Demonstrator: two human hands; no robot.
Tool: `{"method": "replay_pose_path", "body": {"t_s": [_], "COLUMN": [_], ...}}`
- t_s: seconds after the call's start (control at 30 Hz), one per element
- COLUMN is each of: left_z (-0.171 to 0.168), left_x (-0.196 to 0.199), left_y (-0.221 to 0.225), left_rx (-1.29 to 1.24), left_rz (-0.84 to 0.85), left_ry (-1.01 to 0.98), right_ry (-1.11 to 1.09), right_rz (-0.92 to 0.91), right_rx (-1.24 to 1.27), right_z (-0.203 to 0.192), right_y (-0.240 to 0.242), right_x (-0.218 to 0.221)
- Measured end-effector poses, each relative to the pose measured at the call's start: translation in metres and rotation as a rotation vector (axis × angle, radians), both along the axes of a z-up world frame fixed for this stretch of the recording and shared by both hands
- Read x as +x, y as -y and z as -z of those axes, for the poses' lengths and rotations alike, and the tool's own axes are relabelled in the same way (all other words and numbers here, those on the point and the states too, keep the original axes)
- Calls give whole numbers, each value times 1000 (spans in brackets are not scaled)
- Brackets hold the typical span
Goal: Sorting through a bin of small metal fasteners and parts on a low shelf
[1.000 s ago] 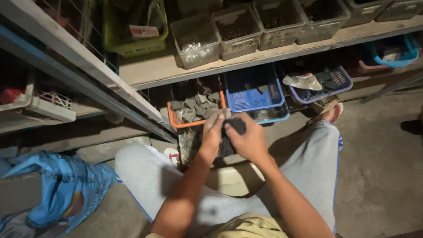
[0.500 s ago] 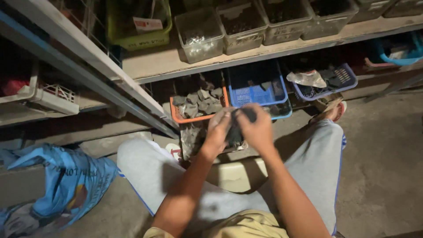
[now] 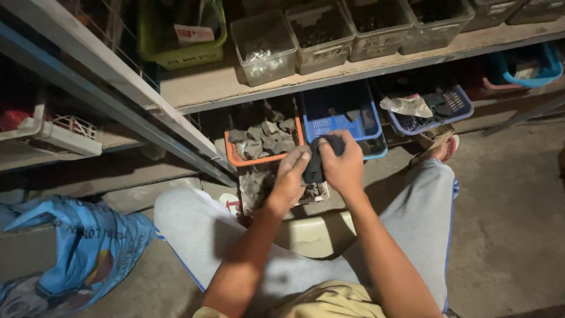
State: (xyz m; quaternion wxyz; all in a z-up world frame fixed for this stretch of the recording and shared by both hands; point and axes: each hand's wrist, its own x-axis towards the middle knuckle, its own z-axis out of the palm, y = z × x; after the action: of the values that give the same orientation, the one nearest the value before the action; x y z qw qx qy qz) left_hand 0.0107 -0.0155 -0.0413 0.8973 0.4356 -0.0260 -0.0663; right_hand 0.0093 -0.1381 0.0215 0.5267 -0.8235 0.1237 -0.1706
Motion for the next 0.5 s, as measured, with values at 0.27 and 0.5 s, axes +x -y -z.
{"method": "replay_pose_path", "body": {"t_s": [0.27,0.5], "left_z": [-46,-37], "left_x": [-9,-3], "left_y": [-3,-2], "left_rx": [45,158], "left_rz": [-67,-146], "left_ry": [-60,-200], "right_ry": [64,46], "right_rz": [-95,-10], "right_rx": [-13,-75], "right_z": [6,-6], "right_y": [-12,-33], "right_x": [-22,-36]}}
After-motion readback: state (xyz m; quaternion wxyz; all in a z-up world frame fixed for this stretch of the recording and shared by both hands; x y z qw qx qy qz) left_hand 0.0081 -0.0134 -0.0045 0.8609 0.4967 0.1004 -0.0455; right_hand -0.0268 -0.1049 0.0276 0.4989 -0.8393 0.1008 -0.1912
